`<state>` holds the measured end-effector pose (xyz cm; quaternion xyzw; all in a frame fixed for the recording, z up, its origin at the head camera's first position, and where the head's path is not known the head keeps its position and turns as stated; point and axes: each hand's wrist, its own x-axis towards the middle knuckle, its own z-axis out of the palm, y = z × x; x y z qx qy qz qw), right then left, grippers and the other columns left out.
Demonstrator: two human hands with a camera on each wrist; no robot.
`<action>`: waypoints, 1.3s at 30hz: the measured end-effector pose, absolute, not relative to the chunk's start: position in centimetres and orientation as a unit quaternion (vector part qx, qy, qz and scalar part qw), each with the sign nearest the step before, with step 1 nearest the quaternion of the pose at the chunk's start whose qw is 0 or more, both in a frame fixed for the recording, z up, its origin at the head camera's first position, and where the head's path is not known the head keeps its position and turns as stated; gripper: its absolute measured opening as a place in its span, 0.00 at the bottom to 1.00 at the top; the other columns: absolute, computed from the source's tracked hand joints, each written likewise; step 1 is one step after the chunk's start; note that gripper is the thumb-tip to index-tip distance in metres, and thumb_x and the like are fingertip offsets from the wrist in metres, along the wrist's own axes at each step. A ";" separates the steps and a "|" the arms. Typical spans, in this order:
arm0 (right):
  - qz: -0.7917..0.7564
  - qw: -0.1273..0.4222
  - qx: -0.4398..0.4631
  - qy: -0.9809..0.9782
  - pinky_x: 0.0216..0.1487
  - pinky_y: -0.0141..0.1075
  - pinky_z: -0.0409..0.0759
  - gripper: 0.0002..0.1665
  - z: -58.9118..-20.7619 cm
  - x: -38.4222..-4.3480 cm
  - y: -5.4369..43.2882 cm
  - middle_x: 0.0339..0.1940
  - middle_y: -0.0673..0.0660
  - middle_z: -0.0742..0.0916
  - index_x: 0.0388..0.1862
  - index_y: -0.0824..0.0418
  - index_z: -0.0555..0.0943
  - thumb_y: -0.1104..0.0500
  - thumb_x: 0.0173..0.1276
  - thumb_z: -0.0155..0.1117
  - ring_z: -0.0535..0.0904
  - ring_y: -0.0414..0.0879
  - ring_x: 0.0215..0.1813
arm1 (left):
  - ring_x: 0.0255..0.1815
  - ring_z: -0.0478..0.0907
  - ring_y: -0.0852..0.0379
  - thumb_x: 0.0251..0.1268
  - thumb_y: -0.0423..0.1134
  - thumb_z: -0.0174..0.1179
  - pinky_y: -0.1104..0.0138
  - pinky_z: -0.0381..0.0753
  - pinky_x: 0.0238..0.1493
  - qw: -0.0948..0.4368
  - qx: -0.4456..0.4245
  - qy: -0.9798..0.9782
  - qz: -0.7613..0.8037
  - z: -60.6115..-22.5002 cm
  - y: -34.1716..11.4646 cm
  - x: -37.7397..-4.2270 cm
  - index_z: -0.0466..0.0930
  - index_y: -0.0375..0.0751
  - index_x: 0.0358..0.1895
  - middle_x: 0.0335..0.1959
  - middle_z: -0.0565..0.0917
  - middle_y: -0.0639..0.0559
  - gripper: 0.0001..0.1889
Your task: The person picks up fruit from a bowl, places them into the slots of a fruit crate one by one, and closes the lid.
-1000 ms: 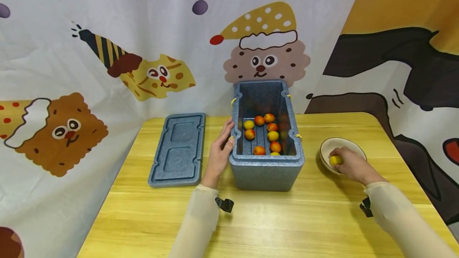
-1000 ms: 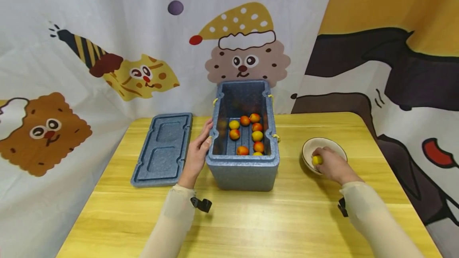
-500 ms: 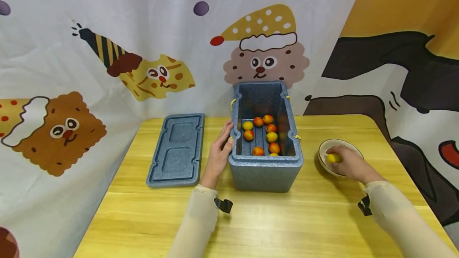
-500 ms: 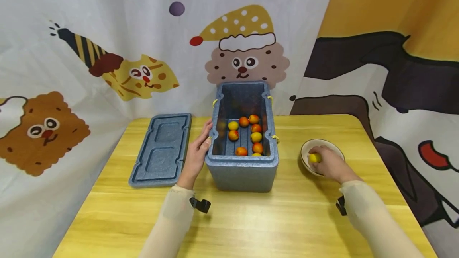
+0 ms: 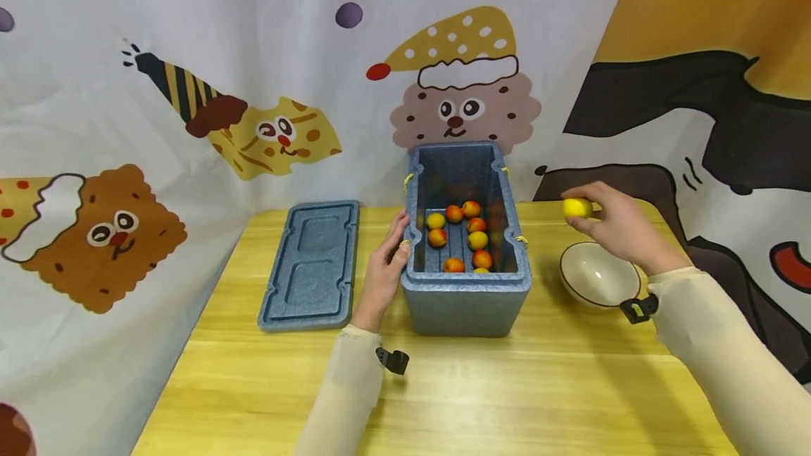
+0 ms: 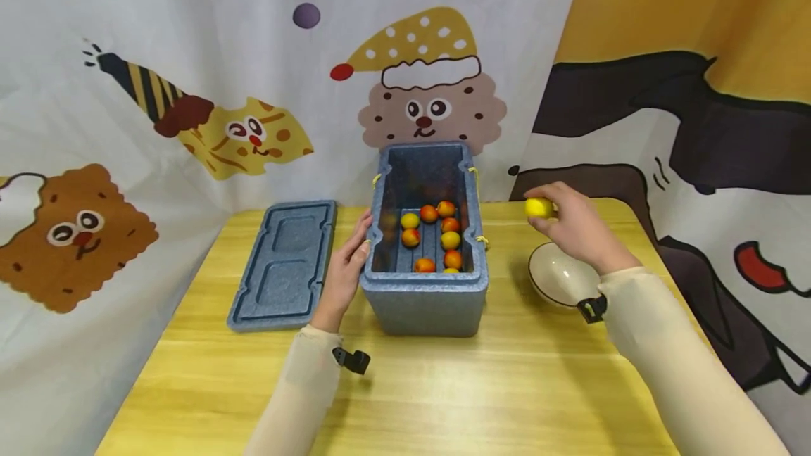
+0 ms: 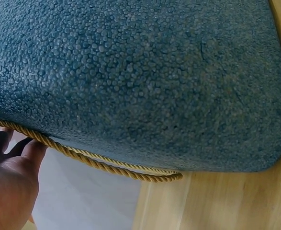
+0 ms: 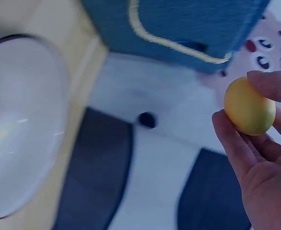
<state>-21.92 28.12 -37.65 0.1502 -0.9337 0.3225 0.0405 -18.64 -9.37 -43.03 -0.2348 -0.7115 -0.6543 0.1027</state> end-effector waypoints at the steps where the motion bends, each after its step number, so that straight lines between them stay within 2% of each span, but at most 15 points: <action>1: 0.319 0.043 0.150 -0.935 0.54 0.61 0.73 0.23 -36.9 -22.2 27.6 0.55 0.67 0.77 0.60 0.69 0.76 0.66 0.68 0.65 0.73 0.63 0.53 | 0.75 0.52 0.37 0.72 0.26 0.46 0.58 0.56 0.71 0.104 -0.234 -0.712 -0.653 -43.0 -9.4 -18.7 0.61 0.19 0.68 0.73 0.56 0.28 0.24; 7: 0.303 0.053 0.164 -0.937 0.52 0.56 0.72 0.24 -33.2 -23.3 25.1 0.55 0.65 0.78 0.62 0.66 0.76 0.63 0.68 0.65 0.75 0.61 0.51 | 0.75 0.52 0.37 0.71 0.24 0.45 0.59 0.56 0.71 0.105 -0.235 -0.710 -0.655 -43.0 -9.4 -18.8 0.61 0.19 0.69 0.73 0.56 0.28 0.24; 15: 0.314 0.047 0.197 -0.927 0.54 0.58 0.75 0.24 -30.1 -24.4 23.0 0.55 0.64 0.77 0.63 0.69 0.75 0.65 0.69 0.63 0.74 0.59 0.53 | 0.74 0.53 0.36 0.71 0.24 0.45 0.57 0.57 0.70 0.112 -0.238 -0.714 -0.649 -43.0 -9.4 -18.7 0.61 0.18 0.68 0.73 0.57 0.28 0.24; 22: 0.303 0.066 0.225 -0.924 0.55 0.57 0.75 0.25 -28.6 -25.0 21.7 0.56 0.63 0.78 0.63 0.68 0.75 0.65 0.68 0.64 0.73 0.57 0.54 | 0.74 0.54 0.37 0.72 0.26 0.46 0.57 0.57 0.70 0.112 -0.237 -0.715 -0.648 -42.9 -9.4 -18.8 0.61 0.19 0.68 0.73 0.57 0.28 0.24; 39: 0.277 0.054 0.261 -0.923 0.54 0.55 0.75 0.22 -25.9 -25.9 19.4 0.52 0.59 0.78 0.60 0.64 0.77 0.61 0.69 0.64 0.74 0.54 0.51 | 0.74 0.53 0.37 0.70 0.24 0.45 0.57 0.57 0.70 0.116 -0.245 -0.703 -0.657 -43.3 -9.5 -19.1 0.61 0.17 0.68 0.73 0.57 0.28 0.24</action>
